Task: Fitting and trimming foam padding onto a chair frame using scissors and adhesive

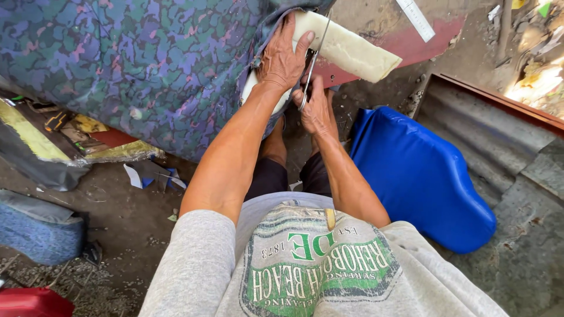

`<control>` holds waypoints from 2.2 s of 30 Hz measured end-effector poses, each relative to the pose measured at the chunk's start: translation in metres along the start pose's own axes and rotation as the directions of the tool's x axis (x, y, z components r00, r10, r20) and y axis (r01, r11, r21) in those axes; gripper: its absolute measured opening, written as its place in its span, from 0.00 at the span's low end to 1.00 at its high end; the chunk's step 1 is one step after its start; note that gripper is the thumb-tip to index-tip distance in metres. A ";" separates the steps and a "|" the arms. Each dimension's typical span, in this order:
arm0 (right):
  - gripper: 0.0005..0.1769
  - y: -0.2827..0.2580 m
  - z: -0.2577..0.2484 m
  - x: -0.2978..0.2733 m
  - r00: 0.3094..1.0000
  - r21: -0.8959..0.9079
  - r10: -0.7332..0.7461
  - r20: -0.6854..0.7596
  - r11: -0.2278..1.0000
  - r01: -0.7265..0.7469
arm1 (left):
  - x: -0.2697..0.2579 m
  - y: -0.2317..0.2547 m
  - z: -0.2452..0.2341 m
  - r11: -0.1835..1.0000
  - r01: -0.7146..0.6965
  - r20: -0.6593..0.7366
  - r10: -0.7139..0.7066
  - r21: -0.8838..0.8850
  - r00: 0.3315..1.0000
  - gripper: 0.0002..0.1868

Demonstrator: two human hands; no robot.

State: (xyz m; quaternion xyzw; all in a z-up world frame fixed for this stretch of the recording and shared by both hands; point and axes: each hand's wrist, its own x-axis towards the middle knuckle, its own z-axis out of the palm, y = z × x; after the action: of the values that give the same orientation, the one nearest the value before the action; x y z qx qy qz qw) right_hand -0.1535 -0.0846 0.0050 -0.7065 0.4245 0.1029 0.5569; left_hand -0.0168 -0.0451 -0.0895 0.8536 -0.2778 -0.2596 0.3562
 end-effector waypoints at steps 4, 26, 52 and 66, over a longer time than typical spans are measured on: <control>0.40 0.014 0.013 0.001 0.985 0.186 -0.126 -0.117 0.972 0.146 | 0.001 -0.002 0.000 1.000 0.011 0.006 -0.011 -0.024 1.000 0.37; 0.37 0.006 0.006 0.001 0.988 0.110 -0.010 -0.154 0.994 0.027 | -0.001 0.005 -0.006 1.000 0.008 0.018 -0.009 0.013 1.000 0.37; 0.13 0.065 -0.085 0.122 0.908 -0.314 -0.310 -0.283 0.924 0.218 | -0.007 0.017 -0.019 1.000 0.013 0.016 -0.013 -0.026 1.000 0.37; 0.12 0.001 -0.020 0.095 0.864 0.121 -0.208 -0.458 0.949 0.292 | -0.004 0.029 -0.032 0.997 0.007 -0.017 -0.008 -0.079 1.000 0.34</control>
State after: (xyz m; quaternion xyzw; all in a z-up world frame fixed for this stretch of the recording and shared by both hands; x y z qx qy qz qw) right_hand -0.1022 -0.1479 -0.0473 -0.7054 0.4511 -0.1726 0.5187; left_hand -0.0074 -0.0452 -0.0467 0.8421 -0.2611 -0.2642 0.3910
